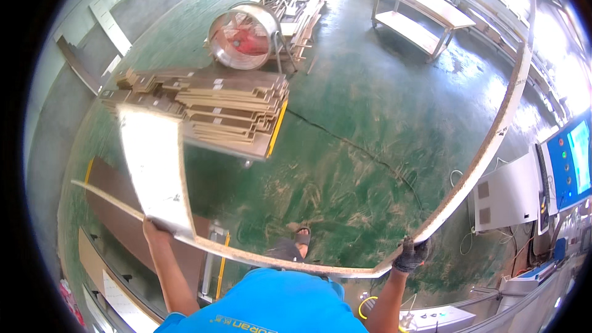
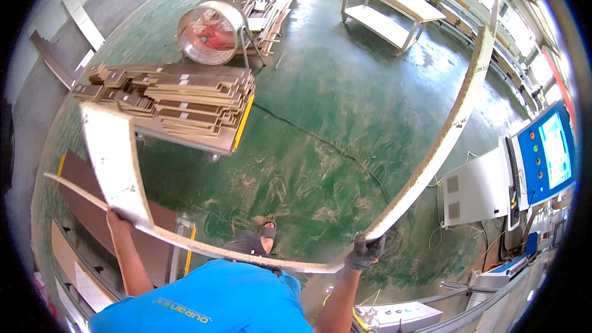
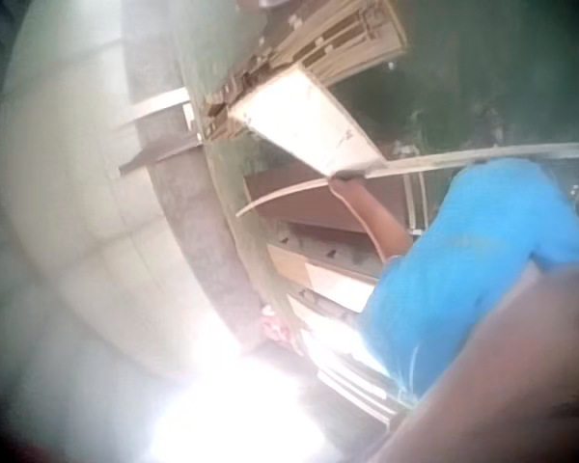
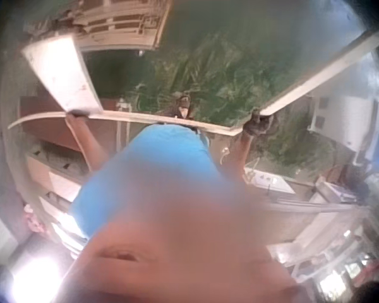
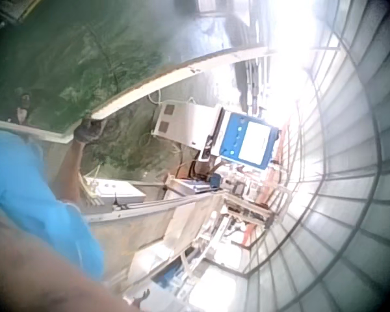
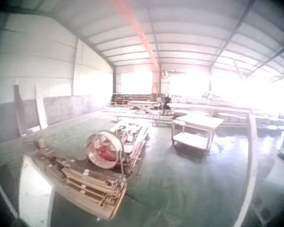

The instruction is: The person picks up white rectangular panels from a table, carries them to a scrap pile, and then returns to wipe the surface of other panels on the table with a cloth. The person handles the panels one at a time, moving them between the table and the floor area.

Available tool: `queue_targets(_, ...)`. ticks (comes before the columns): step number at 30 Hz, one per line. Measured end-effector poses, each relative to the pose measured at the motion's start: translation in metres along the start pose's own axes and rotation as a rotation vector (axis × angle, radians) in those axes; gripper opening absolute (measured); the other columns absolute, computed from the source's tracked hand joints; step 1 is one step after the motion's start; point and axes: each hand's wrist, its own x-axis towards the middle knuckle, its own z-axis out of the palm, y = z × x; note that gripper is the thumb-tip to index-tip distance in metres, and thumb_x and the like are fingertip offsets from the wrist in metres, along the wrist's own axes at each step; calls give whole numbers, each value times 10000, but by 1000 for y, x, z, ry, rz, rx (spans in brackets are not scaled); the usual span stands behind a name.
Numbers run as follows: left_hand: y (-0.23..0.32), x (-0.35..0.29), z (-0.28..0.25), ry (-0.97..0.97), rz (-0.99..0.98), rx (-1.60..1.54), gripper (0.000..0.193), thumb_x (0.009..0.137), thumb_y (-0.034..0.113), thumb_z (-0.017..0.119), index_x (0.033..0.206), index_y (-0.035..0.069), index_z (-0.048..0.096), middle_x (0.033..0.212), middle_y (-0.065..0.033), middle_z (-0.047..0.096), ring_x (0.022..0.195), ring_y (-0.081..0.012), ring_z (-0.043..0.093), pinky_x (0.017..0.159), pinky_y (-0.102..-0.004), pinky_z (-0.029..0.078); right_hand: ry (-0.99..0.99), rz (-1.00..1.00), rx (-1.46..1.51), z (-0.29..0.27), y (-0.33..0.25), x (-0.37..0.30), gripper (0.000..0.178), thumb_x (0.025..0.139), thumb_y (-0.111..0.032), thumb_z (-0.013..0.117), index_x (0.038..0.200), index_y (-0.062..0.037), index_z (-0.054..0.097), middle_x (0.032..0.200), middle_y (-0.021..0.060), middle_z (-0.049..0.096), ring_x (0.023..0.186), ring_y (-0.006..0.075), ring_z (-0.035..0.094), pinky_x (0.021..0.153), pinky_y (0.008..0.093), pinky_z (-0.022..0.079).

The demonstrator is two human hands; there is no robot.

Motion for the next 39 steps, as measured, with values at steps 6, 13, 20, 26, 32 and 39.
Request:
queue_targets(6,-84,54,261,0,-27,30,444,1004,303,398,1319,84,621,1348,-112,647,1246,-305,604,1116,-496,427,154,44,0,98,40,173,489,805,-111,745,1227,39,548,945,48,586,750,157,549,661,313,491)
queue_targets(13,-215,174,480,-226,-23,70,485,911,205,626,1336,-21,568,1315,-159,628,1165,-328,612,1040,-487,463,235,11,71,186,194,410,395,821,-89,674,1196,-29,564,1016,48,583,821,153,568,706,323,519)
queue_targets(20,-280,238,683,-116,795,1251,520,812,43,726,1312,-3,590,1286,-200,633,1105,-335,623,936,-460,534,1,44,-265,389,119,702,270,778,-113,753,989,-20,613,840,37,639,747,128,552,686,330,502)
queue_targets(26,-377,355,887,-136,729,1184,481,818,98,759,1279,33,640,1298,-192,639,1084,-363,630,921,-474,541,51,-3,-321,506,176,861,356,762,-221,795,988,-28,599,778,62,609,708,143,538,655,339,494)
queue_targets(32,-447,470,1080,-166,694,1130,443,823,153,793,1245,68,691,1310,-184,645,1062,-392,636,905,-488,548,117,-24,-187,642,211,1042,291,772,-139,789,963,-17,606,802,19,624,738,104,552,648,321,494)
queue_targets(39,-471,636,1265,-249,639,955,392,871,132,709,1251,48,670,1288,-176,646,1091,-353,625,946,-466,520,197,-14,-55,778,242,1210,267,759,-59,747,989,-30,613,784,10,614,679,121,592,616,306,505)
